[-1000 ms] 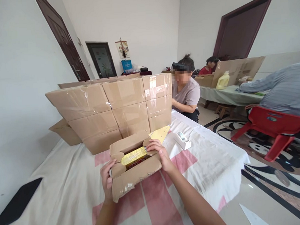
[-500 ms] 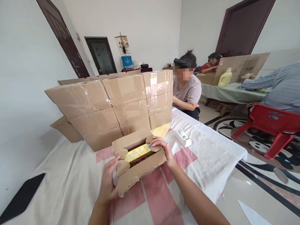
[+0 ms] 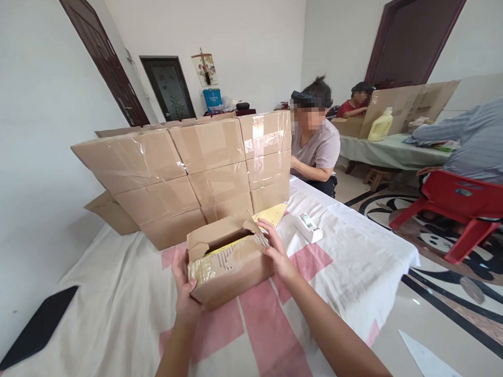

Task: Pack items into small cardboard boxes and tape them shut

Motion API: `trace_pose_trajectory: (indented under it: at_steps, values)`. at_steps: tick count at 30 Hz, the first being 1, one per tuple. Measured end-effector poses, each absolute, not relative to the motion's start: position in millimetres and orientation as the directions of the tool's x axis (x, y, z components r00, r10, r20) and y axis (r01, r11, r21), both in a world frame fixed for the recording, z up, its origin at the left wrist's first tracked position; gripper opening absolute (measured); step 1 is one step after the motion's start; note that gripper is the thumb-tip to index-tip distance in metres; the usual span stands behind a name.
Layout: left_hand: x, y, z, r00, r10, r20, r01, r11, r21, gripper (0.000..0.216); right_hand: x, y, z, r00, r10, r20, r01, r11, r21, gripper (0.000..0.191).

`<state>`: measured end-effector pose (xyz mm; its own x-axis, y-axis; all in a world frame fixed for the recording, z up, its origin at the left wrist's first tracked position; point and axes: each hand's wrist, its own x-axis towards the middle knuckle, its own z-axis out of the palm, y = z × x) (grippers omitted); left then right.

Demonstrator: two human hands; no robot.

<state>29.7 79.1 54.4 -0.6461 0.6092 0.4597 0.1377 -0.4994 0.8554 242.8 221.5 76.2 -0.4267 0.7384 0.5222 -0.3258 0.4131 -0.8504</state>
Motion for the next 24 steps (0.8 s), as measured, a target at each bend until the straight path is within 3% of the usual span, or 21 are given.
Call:
trace_pose_trajectory:
  at_steps: [3,9,12,17,24]
  values:
    - [24,75,55,-0.631,0.683,0.368,0.061,-0.429,0.901,0.08,246,223,76,-0.526,0.727,0.441,-0.321,0.311,-0.895,0.073]
    - [20,67,55,-0.626,0.668,0.403,0.099,-0.444,0.89,0.093,249,217,82,-0.479,0.764,0.431,-0.281,0.332,-0.9,0.063]
    - [18,66,56,-0.619,0.671,0.408,0.126,-0.428,0.895,0.081,245,216,80,-0.401,0.793,0.459,-0.331,0.341,-0.88,0.052]
    - [11,68,56,-0.604,0.611,0.512,0.272,-0.447,0.852,0.041,241,219,82,-0.374,0.764,0.526,-0.337,0.417,-0.844,0.031]
    - [8,72,54,-0.651,0.564,0.508,0.34,-0.382,0.859,0.035,245,224,82,-0.441,0.676,0.59,-0.293,0.513,-0.807,0.025]
